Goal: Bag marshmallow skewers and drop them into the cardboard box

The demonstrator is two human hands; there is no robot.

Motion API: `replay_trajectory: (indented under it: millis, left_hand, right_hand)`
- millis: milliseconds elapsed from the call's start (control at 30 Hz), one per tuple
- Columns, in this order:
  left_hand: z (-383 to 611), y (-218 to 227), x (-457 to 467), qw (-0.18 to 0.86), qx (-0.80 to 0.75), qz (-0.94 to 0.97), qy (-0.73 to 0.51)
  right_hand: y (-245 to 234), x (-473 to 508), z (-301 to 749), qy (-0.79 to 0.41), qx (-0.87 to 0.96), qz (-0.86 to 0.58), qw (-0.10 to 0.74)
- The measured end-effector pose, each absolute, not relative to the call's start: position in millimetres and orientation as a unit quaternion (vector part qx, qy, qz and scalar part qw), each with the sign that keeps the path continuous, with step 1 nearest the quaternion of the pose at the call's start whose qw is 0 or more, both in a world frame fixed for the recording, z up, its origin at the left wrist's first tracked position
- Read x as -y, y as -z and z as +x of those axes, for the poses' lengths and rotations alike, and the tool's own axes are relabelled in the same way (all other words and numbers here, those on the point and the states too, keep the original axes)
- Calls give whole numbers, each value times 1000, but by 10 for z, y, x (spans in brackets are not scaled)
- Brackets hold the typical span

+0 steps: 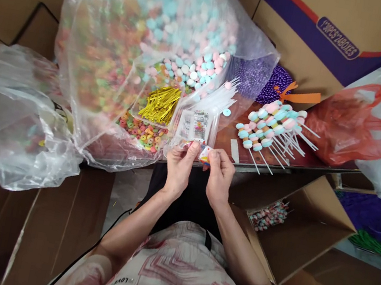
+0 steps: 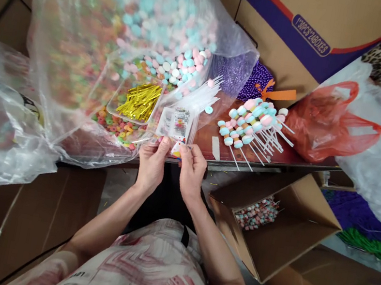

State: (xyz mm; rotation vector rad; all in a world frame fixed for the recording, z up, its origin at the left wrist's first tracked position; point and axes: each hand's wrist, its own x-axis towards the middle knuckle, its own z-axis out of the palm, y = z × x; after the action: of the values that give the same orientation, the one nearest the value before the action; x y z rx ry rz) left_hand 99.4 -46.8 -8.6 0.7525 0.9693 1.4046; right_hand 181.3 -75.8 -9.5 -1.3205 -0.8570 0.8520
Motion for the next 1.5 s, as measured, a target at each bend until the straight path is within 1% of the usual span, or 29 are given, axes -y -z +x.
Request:
replay_trajectory:
  millis: [100,233,300,433,633,800,900,933,1000,1067,1133,1200,1267,1333,1500]
  left_hand:
    - [986,111,501,594,-422,345,-591]
    - [956,99,482,665,-386,274,-578]
    - [939,86,454,684,-378,231,-580]
    - [939,87,415,663,-398,210,-598]
    - [1041,96,435,626,-427,250,-603]
    - [1060,69,369,657,-417,220,-588]
    - [1069,52,324,648,-421,229,-592]
    - [1071,49,312,636,-425,237,-599]
    - [1060,51,288,606,-430,257,-618]
    - [1028,64,255,582,-432,277,-631]
    - [983,89,218,573,-433,286,-634]
    - [948,118,190,577,-436,284,-630]
    - [935,141,179,583,-434,275,-629]
    - [940,155,186,590,-431,260,-631]
    - [926,174,210,607,-429,233,-627]
  right_hand:
    - [41,771,1839,-370,371,-591,614]
    - [50,784,1931,-341,379,-617,600]
    - [81,789,1976,-333,389,-621,594]
    - [151,778,2014,-338,377,-615,605]
    - [242,705,2051,-397,270,-569,667]
    - [254,712,2140,-379,311,-584,647]
    - [237,710,2221,-345,369,-611,609]
    - [232,703,2273,-316,395,-629,591]
    - [237,685,2430,-206,447,-680,544]
    - [269,668,2638,-63,485,-741,460]
    - [326,657,2841,35,501,-795,341]
    - [390,652,2986,73,506,-829,228]
    - [435,648,3052,82,507,-843,157]
    - [441,641,3057,80,511,-845,136]
    - [219,550,3018,74,538,-821,173]
